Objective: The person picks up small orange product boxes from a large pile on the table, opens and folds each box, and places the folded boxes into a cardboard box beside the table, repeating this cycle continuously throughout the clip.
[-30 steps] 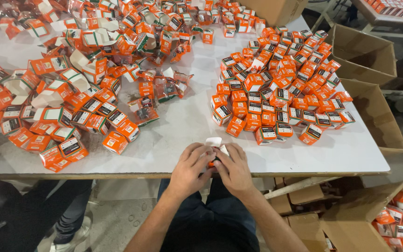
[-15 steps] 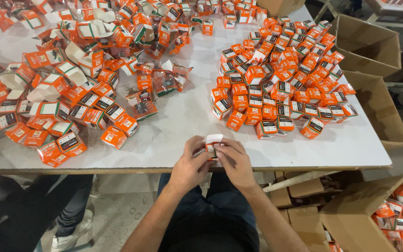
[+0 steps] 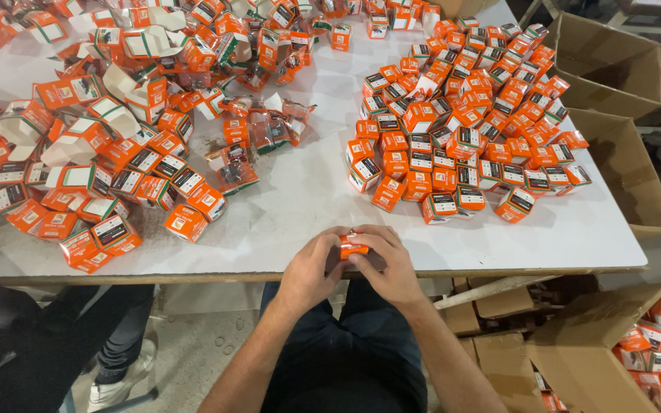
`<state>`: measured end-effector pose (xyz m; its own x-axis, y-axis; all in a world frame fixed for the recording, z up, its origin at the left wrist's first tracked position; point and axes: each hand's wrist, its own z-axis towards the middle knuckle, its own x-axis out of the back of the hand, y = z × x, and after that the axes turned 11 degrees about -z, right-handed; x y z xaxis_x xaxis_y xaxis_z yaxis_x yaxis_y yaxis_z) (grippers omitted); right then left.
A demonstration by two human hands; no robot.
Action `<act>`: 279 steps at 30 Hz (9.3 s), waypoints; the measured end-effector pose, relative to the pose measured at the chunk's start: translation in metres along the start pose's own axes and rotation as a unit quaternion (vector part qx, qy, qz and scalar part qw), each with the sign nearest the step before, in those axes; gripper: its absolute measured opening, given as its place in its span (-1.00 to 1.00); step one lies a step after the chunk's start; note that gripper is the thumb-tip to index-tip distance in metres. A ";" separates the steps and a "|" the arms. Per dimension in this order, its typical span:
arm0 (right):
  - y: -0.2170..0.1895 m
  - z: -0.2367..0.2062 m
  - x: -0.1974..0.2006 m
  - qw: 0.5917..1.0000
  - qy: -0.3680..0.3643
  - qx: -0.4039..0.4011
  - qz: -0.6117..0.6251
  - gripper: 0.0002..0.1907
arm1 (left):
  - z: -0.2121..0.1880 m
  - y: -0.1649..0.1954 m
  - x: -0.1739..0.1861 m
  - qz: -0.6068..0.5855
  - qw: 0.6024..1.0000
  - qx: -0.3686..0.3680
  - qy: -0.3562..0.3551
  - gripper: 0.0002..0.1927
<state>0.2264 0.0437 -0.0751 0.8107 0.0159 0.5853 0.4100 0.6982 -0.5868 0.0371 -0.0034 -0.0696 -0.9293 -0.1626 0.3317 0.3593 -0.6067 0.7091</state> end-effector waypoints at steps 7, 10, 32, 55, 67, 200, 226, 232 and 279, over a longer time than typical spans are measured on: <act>0.002 0.000 0.003 0.998 -0.008 0.051 -0.020 -0.71 | -0.002 0.005 0.001 0.014 1.000 -0.001 0.000 -0.64; -0.001 -0.003 0.008 0.993 -0.011 0.086 -0.078 -0.66 | -0.001 0.004 0.002 -0.001 1.000 -0.003 0.001 -0.76; 0.024 0.012 0.012 0.933 0.146 0.045 -0.325 -0.69 | 0.200 -0.089 0.058 0.357 0.933 -0.034 -0.001 -0.67; -0.003 0.047 -0.056 0.956 -0.038 0.092 -0.277 -0.76 | 0.151 -0.093 0.165 0.493 0.862 -0.102 -0.065 -0.81; -0.008 0.031 -0.044 0.973 0.035 0.039 -0.226 -0.75 | 0.160 -0.057 0.262 0.492 0.855 0.126 0.103 -0.51; 0.024 0.016 0.005 0.985 -0.110 -0.014 0.133 -0.63 | -0.003 -0.011 -0.004 0.081 0.996 -0.018 0.034 -0.48; 0.036 0.021 0.020 0.826 0.093 0.082 -0.551 -0.73 | 0.104 -0.075 0.086 0.364 0.931 0.013 0.014 -0.50; 0.029 0.042 0.020 0.916 0.082 0.047 -0.391 -0.52 | 0.109 -0.082 0.062 0.172 0.972 0.052 -0.152 -0.76; -0.006 0.024 0.014 0.990 -0.107 -0.064 -0.061 -0.29 | 0.031 0.042 0.041 0.209 0.967 -0.145 -0.030 -0.57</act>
<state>0.2255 0.0569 -0.0506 0.6507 0.0982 0.7529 0.5597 0.6081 -0.5630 0.0167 -0.0113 -0.0070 -0.6981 -0.4014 0.5929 0.6554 -0.6916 0.3034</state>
